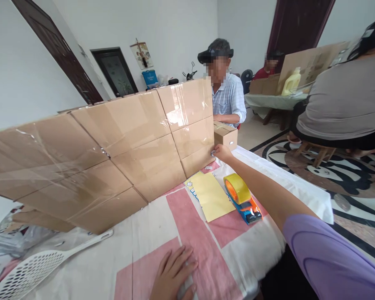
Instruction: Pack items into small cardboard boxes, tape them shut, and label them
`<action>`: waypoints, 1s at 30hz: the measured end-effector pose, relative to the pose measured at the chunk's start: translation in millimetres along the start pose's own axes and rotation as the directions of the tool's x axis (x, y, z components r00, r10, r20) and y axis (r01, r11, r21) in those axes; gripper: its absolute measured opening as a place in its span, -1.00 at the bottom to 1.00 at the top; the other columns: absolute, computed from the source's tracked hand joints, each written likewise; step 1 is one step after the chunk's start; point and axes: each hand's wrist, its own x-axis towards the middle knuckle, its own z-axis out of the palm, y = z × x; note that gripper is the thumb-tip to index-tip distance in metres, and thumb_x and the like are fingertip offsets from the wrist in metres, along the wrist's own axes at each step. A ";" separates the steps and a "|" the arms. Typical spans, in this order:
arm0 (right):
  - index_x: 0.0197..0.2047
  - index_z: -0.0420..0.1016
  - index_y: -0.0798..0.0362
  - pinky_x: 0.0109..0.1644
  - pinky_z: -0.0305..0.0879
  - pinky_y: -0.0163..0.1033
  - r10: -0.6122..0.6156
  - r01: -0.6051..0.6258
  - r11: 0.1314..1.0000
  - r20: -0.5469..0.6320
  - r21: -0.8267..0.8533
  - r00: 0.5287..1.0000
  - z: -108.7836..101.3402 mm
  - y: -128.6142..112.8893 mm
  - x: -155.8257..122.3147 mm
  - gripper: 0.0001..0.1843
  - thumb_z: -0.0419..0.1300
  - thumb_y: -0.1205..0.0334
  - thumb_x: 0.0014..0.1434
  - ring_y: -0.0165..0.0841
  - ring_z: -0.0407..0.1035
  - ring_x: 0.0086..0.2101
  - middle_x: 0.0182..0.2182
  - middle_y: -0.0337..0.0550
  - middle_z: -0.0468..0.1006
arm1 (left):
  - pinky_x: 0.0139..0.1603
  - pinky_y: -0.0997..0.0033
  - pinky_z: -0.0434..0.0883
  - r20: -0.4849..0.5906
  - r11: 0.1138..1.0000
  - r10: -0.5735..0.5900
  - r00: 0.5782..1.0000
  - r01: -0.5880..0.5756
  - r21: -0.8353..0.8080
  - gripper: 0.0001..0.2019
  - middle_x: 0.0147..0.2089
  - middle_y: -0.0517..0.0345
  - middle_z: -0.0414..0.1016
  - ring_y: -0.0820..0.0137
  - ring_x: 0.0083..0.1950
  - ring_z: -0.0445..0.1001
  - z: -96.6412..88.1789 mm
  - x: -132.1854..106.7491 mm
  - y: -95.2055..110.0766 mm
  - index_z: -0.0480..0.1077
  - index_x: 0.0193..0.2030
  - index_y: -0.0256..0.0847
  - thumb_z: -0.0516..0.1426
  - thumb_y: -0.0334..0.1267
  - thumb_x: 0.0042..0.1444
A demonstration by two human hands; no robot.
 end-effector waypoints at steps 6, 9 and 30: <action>-0.40 0.31 0.03 -0.35 0.41 -0.33 0.080 -0.076 0.996 -0.105 0.035 0.991 -17.0 -6.4 0.3 -0.79 0.27 0.24 0.20 -0.37 0.50 -0.43 -0.48 -0.17 0.56 | 0.36 0.33 0.31 -0.002 1.000 -0.011 1.000 0.011 0.023 -0.55 0.37 0.23 0.42 0.34 0.37 0.38 -1.9 2.6 2.9 0.40 0.29 0.06 0.17 -0.08 0.27; -0.37 0.33 0.05 -0.40 0.36 -0.40 0.069 -0.069 0.998 0.000 0.004 0.998 -26.3 -16.3 -8.6 -0.79 0.29 0.22 0.20 -0.44 0.46 -0.46 -0.46 -0.18 0.59 | 0.36 0.34 0.31 -0.033 1.000 -0.024 0.999 0.025 0.016 -0.55 0.37 0.25 0.43 0.35 0.37 0.37 -5.5 5.4 6.0 0.41 0.28 0.05 0.17 -0.10 0.25; -0.33 0.55 0.17 -0.42 0.42 -0.32 0.268 0.126 0.834 0.594 -0.537 0.758 90.1 -111.9 -92.3 -0.87 0.36 0.27 0.17 -0.27 0.57 -0.40 -0.47 -0.02 0.63 | 0.47 0.03 0.18 0.195 0.870 -0.300 0.934 0.351 -0.345 -0.45 0.42 0.19 0.35 0.23 0.42 0.31 -29.8 19.3 28.4 0.34 0.35 0.08 0.15 -0.32 0.22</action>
